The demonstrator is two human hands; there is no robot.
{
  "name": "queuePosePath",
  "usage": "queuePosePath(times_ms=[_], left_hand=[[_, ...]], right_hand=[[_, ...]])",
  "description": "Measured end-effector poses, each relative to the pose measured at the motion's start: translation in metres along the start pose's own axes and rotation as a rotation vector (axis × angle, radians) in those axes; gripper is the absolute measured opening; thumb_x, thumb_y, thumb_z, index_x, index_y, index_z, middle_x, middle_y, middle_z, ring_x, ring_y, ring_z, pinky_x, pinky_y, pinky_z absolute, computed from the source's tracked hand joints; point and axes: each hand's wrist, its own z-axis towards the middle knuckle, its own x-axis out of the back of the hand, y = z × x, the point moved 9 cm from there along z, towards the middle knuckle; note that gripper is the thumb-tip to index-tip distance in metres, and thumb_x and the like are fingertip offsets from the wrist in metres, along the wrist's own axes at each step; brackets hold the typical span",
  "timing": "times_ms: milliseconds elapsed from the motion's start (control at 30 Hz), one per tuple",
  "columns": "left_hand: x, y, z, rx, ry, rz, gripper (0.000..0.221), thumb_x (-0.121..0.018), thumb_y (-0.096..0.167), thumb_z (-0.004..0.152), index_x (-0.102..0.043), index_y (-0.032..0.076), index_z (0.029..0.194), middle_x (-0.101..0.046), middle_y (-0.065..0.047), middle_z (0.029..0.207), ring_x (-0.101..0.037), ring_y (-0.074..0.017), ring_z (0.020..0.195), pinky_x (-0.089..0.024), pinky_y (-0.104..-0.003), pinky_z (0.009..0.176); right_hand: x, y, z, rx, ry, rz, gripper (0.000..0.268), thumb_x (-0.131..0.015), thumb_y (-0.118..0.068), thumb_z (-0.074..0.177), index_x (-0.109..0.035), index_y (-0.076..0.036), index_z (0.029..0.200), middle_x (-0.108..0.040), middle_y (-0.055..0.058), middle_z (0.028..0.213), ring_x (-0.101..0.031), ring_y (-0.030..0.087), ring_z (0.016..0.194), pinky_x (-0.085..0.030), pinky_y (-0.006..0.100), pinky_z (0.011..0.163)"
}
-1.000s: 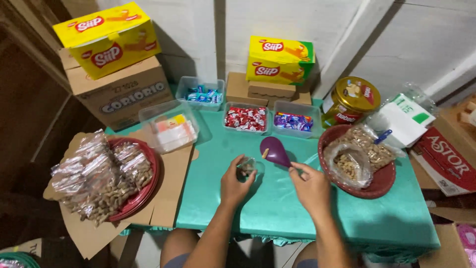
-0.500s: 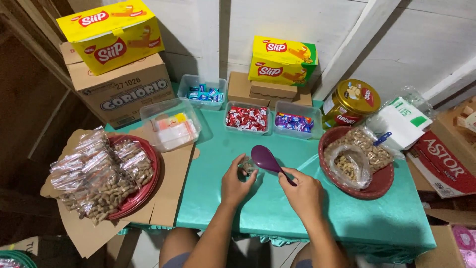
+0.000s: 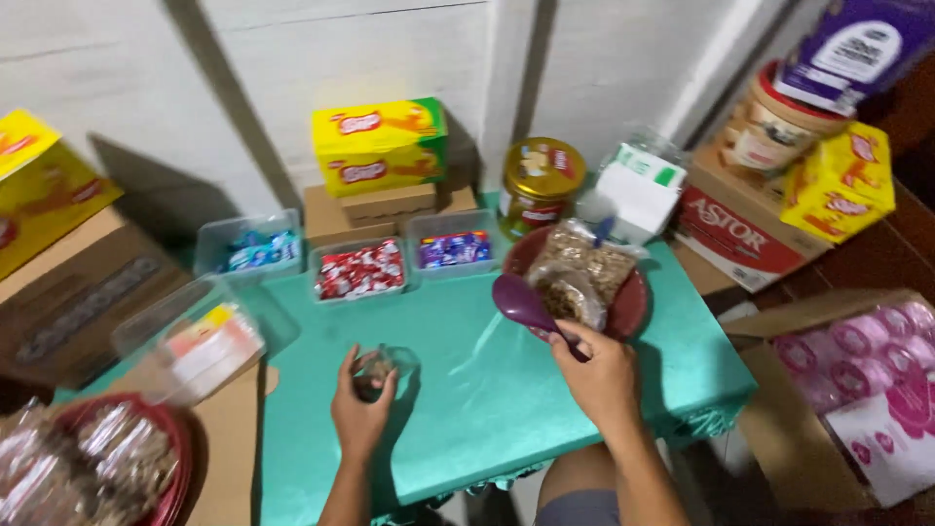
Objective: Scooping peanuts from a bowl into small plastic bags and sealing them by hand.
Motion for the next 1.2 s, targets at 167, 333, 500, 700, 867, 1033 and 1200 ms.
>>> queuePosePath(times_ms=[167,333,500,700,867,1033,1200], left_hand=[[-0.005,0.023,-0.004,0.018,-0.057,0.063,0.075,-0.082,0.021,0.081,-0.053,0.013,0.149,-0.074,0.000,0.123,-0.069,-0.0126,0.082,-0.055,-0.029,0.085],[-0.006,0.038,-0.009,0.024,-0.036,0.097,0.070,-0.080,0.015,0.083,-0.055,0.011,0.148,-0.074,-0.007,0.116,-0.068,-0.0158,0.080,-0.055,-0.030,0.083],[-0.010,0.041,-0.013,0.094,-0.001,0.104,0.066,-0.076,0.011,0.087,-0.052,0.006,0.149,-0.071,-0.010,0.124,-0.068,-0.0204,0.089,-0.056,-0.035,0.086],[-0.013,0.050,-0.015,0.145,0.000,0.181,0.067,-0.075,0.013,0.088,-0.051,0.008,0.150,-0.070,-0.012,0.124,-0.068,-0.0255,0.092,-0.055,-0.040,0.089],[-0.011,0.051,-0.017,0.108,0.020,0.192,0.066,-0.077,0.014,0.086,-0.054,0.011,0.148,-0.072,-0.008,0.121,-0.067,-0.0229,0.085,-0.054,-0.036,0.087],[-0.011,0.050,-0.016,0.164,0.017,0.192,0.067,-0.077,0.017,0.087,-0.054,0.012,0.149,-0.071,-0.009,0.122,-0.067,-0.0249,0.086,-0.055,-0.039,0.086],[-0.010,0.047,-0.016,0.177,0.018,0.199,0.068,-0.076,0.018,0.086,-0.054,0.013,0.150,-0.071,-0.009,0.119,-0.066,-0.0237,0.086,-0.054,-0.037,0.087]], right_hand=[[0.035,0.055,0.018,-0.201,-0.018,-0.173,0.044,-0.066,-0.045,0.087,-0.074,-0.034,0.129,-0.077,0.011,0.114,-0.073,0.028,0.107,-0.056,0.044,0.083],[0.044,0.082,0.025,-0.353,-0.146,-0.235,0.047,-0.061,-0.048,0.088,-0.070,-0.042,0.135,-0.074,0.008,0.126,-0.069,0.026,0.118,-0.059,0.044,0.083],[0.024,0.101,0.037,-0.232,-0.161,-0.305,0.040,-0.067,-0.045,0.088,-0.076,-0.041,0.127,-0.061,0.001,0.051,-0.040,0.016,0.047,-0.026,0.038,0.049],[-0.005,0.079,0.046,-0.256,-0.256,-0.107,0.045,-0.059,-0.041,0.089,-0.073,-0.034,0.131,-0.077,-0.006,0.121,-0.077,0.019,0.099,-0.059,0.038,0.076],[-0.009,0.081,0.043,-0.250,-0.253,0.003,0.044,-0.060,-0.039,0.090,-0.074,-0.029,0.131,-0.075,-0.005,0.128,-0.073,0.018,0.113,-0.060,0.037,0.085],[0.001,0.085,0.041,-0.280,-0.242,0.001,0.044,-0.058,-0.042,0.092,-0.075,-0.031,0.132,-0.068,-0.001,0.058,-0.046,0.013,0.046,-0.032,0.035,0.050],[0.009,0.088,0.045,-0.243,-0.177,0.029,0.045,-0.060,-0.042,0.090,-0.074,-0.025,0.130,-0.075,-0.006,0.130,-0.072,0.021,0.117,-0.063,0.038,0.078]])
